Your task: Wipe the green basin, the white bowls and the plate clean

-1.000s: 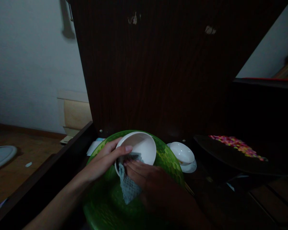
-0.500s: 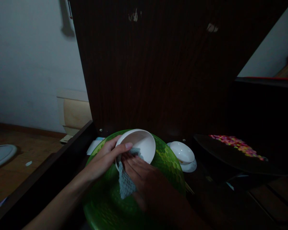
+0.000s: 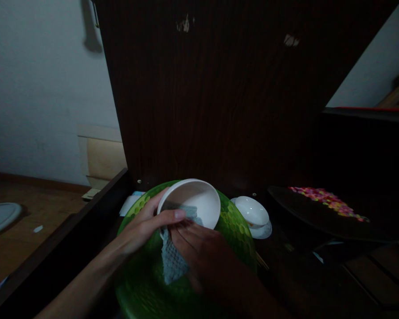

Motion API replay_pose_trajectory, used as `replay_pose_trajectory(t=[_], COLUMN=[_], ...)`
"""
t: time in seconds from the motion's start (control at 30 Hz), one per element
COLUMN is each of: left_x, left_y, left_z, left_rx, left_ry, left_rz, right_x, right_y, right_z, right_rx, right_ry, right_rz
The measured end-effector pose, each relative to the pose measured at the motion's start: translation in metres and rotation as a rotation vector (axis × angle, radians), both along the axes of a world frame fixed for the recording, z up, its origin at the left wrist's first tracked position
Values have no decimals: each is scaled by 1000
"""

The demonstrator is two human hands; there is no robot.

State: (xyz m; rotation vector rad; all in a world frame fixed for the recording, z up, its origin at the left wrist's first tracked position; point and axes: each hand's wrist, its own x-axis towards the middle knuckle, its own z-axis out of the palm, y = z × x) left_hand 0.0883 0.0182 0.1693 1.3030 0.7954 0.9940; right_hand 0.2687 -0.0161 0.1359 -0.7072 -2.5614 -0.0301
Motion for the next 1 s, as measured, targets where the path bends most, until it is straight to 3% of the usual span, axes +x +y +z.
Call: replay_pose_trajectory(t=[0.17, 0.27, 0.43, 0.7, 0.87, 1.0], left_x=[5, 6, 2, -7, -1, 1], left_y=[-7, -6, -2, 3, 2, -1], left_z=[-1, -4, -6, 4, 3, 1], left_rx=[-82, -36, 37, 75, 48, 52], left_ry=[-127, -79, -20, 108, 74, 4], left_rz=[-13, -22, 120, 41, 81, 14], right_x=[-1, -4, -3, 23, 6, -1], right_y=[0, -1, -5, -15, -8, -3], right_z=[1, 5, 5, 6, -2, -4], right_rx=[1, -53, -2, 5, 37, 49], right_ry=[44, 43, 25, -177, -60, 43], right_rz=[7, -28, 17, -34, -53, -34])
